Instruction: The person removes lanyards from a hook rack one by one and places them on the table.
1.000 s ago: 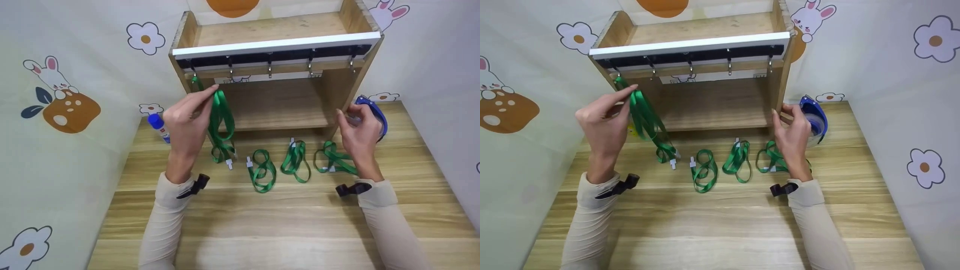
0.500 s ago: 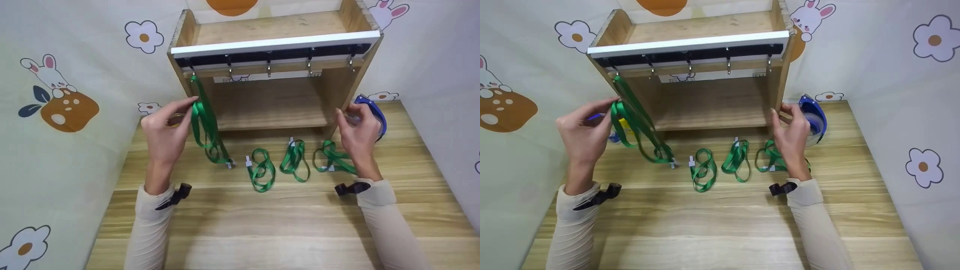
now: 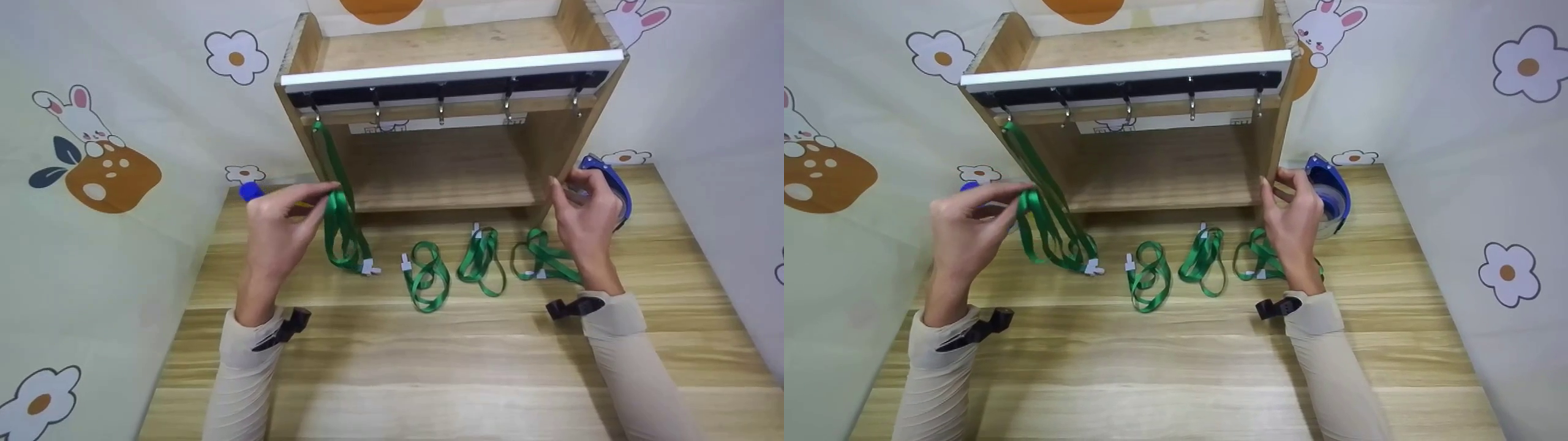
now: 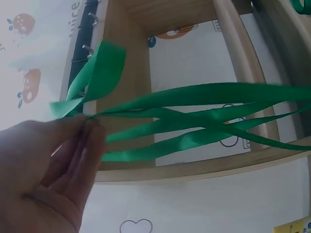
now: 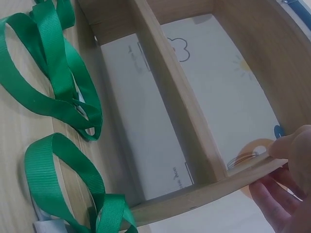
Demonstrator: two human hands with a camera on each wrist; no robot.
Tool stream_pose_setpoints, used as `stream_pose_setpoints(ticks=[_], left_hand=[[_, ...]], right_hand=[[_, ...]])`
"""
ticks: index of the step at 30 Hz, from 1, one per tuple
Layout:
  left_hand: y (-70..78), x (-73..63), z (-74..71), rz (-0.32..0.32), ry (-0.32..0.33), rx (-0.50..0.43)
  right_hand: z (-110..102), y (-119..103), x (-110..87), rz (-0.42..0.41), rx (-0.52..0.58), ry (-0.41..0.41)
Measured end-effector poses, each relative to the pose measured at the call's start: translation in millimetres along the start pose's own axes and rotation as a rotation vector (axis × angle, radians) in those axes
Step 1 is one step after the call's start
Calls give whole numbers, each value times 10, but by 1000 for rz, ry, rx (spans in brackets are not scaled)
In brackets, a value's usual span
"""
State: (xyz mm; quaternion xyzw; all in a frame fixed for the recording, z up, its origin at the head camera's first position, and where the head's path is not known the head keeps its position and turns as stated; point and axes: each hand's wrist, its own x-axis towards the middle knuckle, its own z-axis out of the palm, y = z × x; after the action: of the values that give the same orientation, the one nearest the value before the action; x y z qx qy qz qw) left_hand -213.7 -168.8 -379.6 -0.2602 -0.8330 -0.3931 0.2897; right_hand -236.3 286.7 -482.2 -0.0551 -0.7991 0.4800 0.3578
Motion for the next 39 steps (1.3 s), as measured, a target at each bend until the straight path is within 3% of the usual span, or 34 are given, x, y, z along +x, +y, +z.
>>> stream_pose_setpoints(ticks=[5, 10, 14, 19, 30, 34, 39], left_hand=[[-66, -90, 62, -25, -235, 10], [-149, -198, 222, -73, -494, -30], [-240, -308, 428, -118, -614, 13], [-305, -451, 651, -150, -639, 229], [-396, -695, 853, -90, -552, 656], [-429, -718, 847, -122, -576, 643], [-389, -665, 780, -204, -600, 460]], right_hand=[[0, -14, 1, 9, 9, -1], [-17, -12, 6, 25, -7, -5], [-25, -8, 10, 25, -13, -2], [-10, 13, 10, -7, 4, 11], [-5, 4, 1, 3, 9, 3], [6, -5, -5, 5, 20, 4], [7, -9, -8, 4, 16, 7]])
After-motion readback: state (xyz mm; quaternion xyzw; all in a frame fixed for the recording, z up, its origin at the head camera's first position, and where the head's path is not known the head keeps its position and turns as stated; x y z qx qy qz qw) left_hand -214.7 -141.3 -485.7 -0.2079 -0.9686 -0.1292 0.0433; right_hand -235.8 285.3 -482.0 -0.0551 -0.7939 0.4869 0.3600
